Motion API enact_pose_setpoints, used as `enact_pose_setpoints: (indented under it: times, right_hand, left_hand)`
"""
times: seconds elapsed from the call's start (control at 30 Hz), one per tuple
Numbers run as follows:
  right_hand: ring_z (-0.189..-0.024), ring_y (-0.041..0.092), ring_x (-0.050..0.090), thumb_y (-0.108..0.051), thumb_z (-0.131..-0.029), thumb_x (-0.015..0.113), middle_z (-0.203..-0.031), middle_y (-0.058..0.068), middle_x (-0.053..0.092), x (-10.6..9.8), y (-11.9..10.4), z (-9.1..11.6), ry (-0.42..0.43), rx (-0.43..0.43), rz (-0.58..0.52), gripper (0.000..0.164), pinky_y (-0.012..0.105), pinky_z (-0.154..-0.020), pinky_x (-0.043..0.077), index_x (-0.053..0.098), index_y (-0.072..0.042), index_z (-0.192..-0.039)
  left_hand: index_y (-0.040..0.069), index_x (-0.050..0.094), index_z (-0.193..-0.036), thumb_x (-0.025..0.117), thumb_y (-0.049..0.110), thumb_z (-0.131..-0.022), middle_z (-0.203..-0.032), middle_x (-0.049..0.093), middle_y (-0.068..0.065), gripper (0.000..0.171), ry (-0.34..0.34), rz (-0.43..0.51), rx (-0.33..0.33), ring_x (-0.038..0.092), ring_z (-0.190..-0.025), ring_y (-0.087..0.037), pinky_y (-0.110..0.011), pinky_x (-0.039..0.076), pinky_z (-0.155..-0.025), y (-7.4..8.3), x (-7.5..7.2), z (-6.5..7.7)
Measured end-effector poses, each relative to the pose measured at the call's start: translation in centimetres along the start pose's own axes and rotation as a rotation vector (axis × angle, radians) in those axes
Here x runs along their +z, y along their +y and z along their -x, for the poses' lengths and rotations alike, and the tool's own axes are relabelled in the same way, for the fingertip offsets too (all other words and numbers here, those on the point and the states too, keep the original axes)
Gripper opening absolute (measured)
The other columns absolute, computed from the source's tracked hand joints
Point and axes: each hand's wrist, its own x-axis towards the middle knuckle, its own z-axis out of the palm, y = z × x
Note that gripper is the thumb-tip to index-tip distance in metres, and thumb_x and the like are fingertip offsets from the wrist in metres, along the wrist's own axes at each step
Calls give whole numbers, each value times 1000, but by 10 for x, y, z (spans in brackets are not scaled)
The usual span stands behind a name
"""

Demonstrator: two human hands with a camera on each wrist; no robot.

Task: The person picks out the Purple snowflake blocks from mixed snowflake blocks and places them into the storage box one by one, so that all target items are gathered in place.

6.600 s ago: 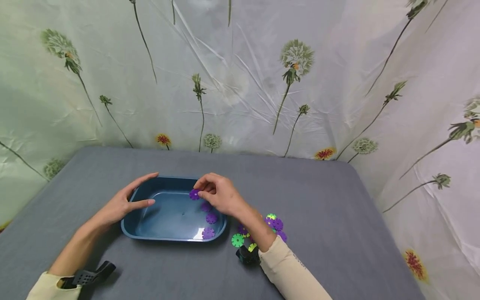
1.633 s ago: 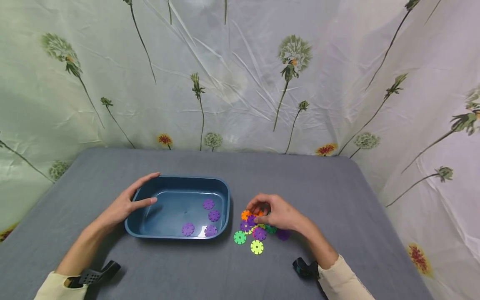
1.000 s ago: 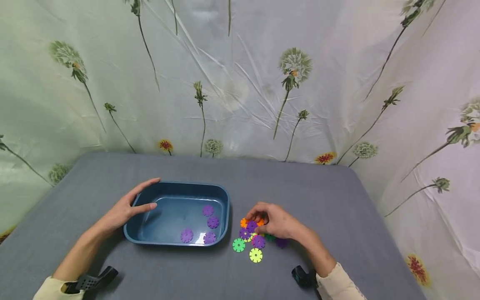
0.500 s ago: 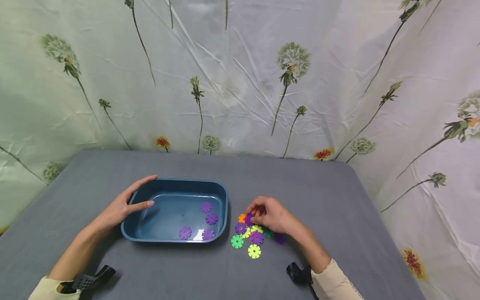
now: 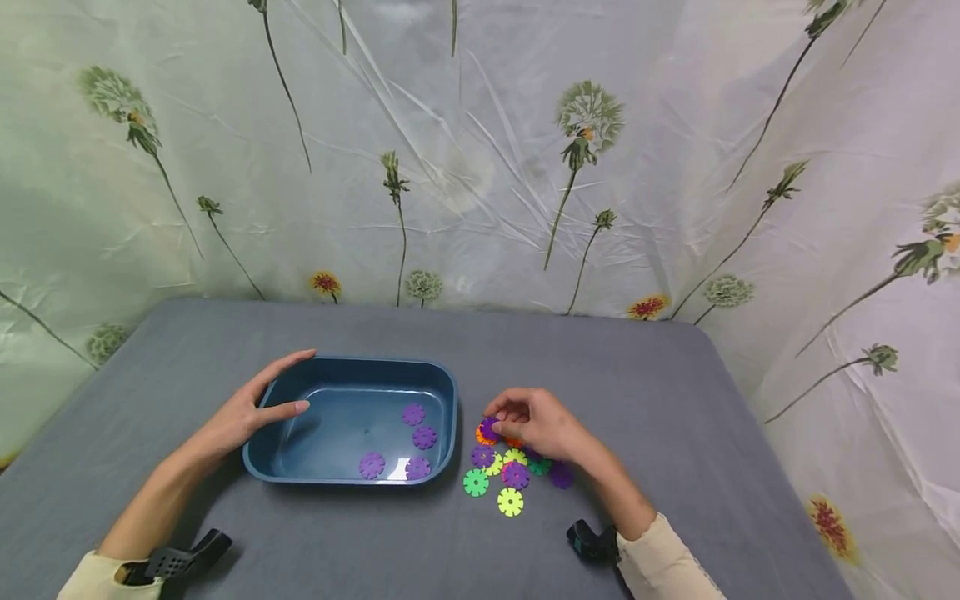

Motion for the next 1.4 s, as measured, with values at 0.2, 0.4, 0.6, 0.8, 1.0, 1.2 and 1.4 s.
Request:
enact_pose_setpoints:
  times: [0.2, 0.4, 0.6, 0.8, 1.0, 1.2, 1.4]
  right_hand:
    - [-84, 13, 64, -12, -99, 71, -96, 6, 72, 5, -3, -6, 51, -18, -29, 11, 24, -76, 56, 74, -10, -110]
    - [-85, 22, 68, -12, -98, 72, -97, 10, 73, 6, -7, -12, 116, -4, -103, 13, 27, -74, 58, 74, -9, -111]
    - [-87, 28, 69, -12, -99, 71, -102, 12, 73, 8, -16, -18, 170, -2, -145, 14, 28, -75, 58, 73, -8, -112]
    - [-89, 32, 71, -10, -99, 71, -103, 13, 73, 14, -27, -26, 252, -1, -162, 13, 22, -76, 56, 73, -7, -111]
    - [-93, 40, 73, -9, -97, 72, -103, 16, 75, 11, -29, -30, 332, 16, -220, 14, 32, -79, 59, 73, -5, -111]
    - [-95, 42, 73, -11, -99, 71, -106, 17, 74, 14, -30, -32, 314, -10, -247, 16, 34, -81, 60, 71, -4, -113]
    - [-97, 39, 72, -10, -99, 71, -110, 18, 73, 16, -37, -37, 312, -57, -282, 16, 21, -83, 58, 71, -4, -113]
  left_hand:
    - [25, 30, -165, 67, 25, -100, -173, 19, -18, 74, 7, -1, -25, 25, -152, -51, -84, 18, -112, 2, 1, 1]
    - [27, 29, -165, 67, 27, -101, -174, 18, -18, 74, -2, 4, -34, 24, -152, -50, -84, 18, -112, 1, 2, 1]
    - [26, 30, -165, 67, 26, -101, -173, 20, -18, 73, 2, 21, -5, 27, -152, -49, -83, 21, -112, 1, 3, -1]
    - [25, 30, -165, 66, 25, -101, -173, 19, -18, 73, 6, 19, 0, 26, -152, -50, -84, 19, -112, 0, 3, 0]
    - [26, 30, -164, 66, 25, -101, -173, 19, -18, 72, 5, 20, -6, 27, -151, -50, -83, 20, -112, -1, 5, -1]
    - [25, 30, -164, 66, 25, -101, -173, 19, -17, 72, 7, 18, -11, 26, -152, -50, -84, 20, -112, -2, 6, 0]
    - [28, 30, -165, 66, 26, -101, -174, 19, -17, 73, 10, 22, -15, 27, -152, -50, -83, 21, -112, 0, 3, 0]
